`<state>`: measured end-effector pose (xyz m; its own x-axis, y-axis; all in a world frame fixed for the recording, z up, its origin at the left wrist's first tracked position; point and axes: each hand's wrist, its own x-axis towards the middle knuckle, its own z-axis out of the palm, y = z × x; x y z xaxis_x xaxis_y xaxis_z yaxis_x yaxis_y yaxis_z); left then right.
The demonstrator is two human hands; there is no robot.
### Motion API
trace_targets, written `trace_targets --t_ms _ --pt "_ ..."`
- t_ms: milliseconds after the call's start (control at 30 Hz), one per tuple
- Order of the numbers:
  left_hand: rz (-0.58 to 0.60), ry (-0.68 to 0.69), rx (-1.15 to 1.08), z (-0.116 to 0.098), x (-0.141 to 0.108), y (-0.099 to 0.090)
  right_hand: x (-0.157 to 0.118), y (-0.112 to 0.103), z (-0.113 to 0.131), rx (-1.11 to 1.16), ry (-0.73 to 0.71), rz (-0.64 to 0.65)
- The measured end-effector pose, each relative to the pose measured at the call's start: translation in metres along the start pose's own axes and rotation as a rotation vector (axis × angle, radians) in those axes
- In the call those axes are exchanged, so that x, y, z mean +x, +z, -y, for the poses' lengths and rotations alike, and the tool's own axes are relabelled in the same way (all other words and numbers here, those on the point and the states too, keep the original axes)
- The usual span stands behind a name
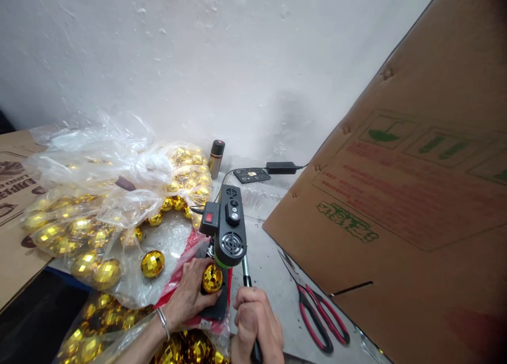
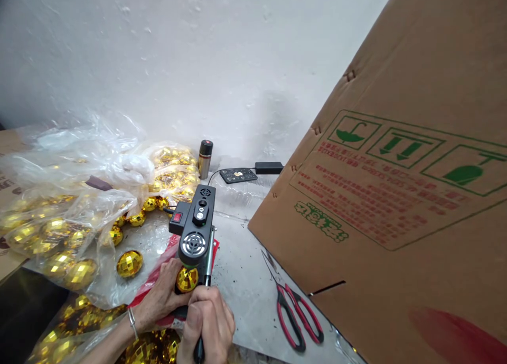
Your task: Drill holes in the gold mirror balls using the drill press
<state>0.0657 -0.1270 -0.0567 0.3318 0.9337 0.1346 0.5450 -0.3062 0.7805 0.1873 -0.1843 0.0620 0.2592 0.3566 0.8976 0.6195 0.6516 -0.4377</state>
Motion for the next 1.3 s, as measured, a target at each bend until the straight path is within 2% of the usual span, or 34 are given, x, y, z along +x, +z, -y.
trace_targets --t_ms 167,433,533,700,1300 --pt "0.012 -0.004 -0.047 -0.001 0.000 0.000 -0.012 -0.003 0.001 -0.064 0.095 0.048" --pt "-0.010 -0.003 -0.033 0.001 -0.001 0.004 -0.021 0.005 0.006 -0.065 0.168 -0.039" --pt "-0.015 0.000 -0.028 0.002 -0.001 0.006 -0.021 0.006 0.004 -0.079 0.153 -0.058" --pt "-0.018 0.005 -0.017 0.002 -0.001 0.006 -0.020 0.005 -0.005 -0.092 0.025 -0.051" --pt "0.012 0.000 -0.062 -0.005 0.001 0.001 -0.038 0.011 -0.023 -0.031 0.000 -0.123"
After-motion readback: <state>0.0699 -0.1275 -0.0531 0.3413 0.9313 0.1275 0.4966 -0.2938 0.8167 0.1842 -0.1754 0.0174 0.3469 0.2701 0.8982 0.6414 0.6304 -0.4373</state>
